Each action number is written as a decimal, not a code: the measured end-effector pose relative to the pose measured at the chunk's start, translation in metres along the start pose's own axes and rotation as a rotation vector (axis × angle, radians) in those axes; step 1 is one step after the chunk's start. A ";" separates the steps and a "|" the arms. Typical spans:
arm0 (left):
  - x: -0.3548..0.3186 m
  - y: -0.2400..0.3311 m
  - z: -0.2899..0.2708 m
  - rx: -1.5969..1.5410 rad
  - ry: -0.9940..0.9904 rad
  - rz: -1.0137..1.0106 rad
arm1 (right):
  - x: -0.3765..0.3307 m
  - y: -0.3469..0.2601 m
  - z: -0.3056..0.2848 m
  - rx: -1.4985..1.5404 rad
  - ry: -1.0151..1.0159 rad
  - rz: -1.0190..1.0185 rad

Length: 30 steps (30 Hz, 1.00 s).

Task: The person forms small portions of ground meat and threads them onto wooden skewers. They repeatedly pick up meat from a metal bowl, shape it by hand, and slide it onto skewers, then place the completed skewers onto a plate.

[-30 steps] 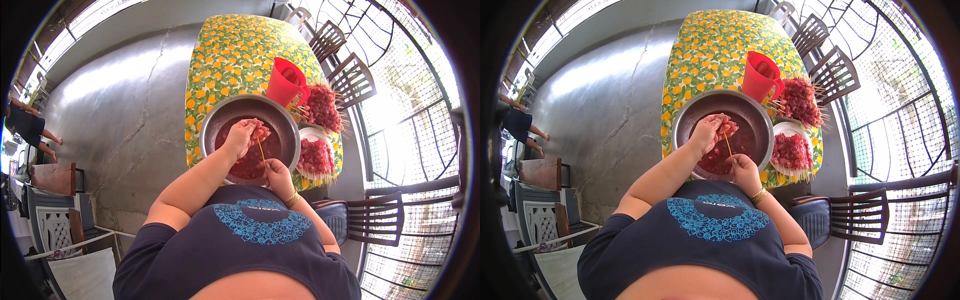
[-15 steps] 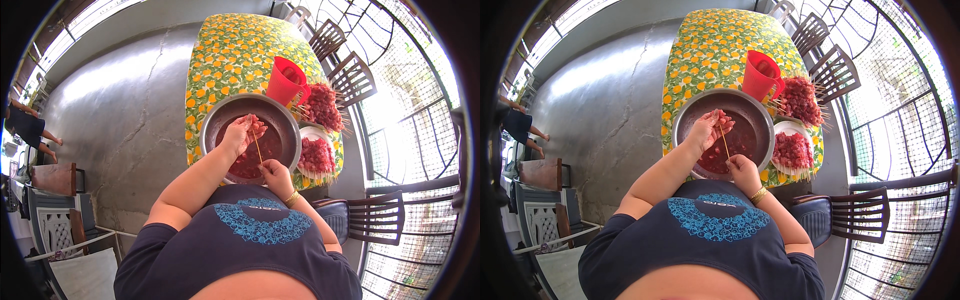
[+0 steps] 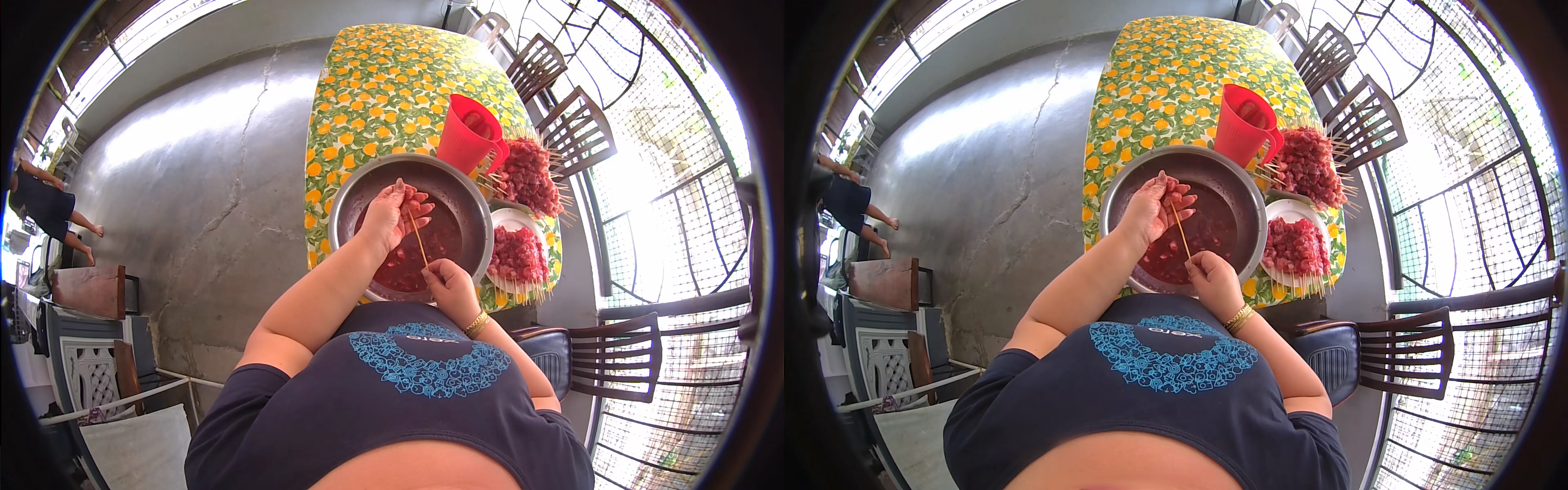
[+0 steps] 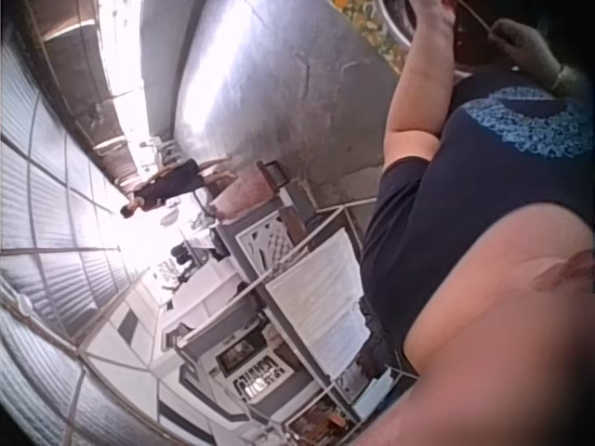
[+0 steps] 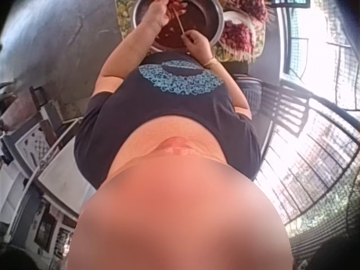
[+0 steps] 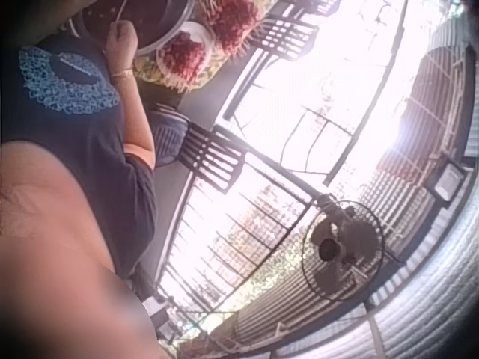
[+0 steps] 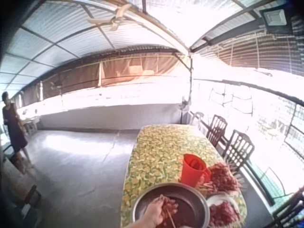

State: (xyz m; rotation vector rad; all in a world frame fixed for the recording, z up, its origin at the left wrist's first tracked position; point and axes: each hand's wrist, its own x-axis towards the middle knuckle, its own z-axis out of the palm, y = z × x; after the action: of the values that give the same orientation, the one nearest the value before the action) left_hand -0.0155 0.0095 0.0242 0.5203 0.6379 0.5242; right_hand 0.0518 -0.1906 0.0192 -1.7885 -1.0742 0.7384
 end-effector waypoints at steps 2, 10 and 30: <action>0.001 -0.002 -0.002 0.009 -0.008 0.009 | -0.001 0.002 0.002 0.008 -0.007 -0.020; -0.007 -0.011 0.004 0.070 0.030 0.029 | 0.001 0.003 0.008 0.039 -0.024 -0.028; -0.019 -0.055 0.013 0.171 -0.077 -0.082 | 0.005 0.021 -0.001 0.424 0.087 0.237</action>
State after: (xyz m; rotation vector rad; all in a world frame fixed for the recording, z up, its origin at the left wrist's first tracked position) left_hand -0.0038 -0.0469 0.0078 0.6694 0.6308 0.3726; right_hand 0.0622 -0.1911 0.0001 -1.5741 -0.5965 0.9435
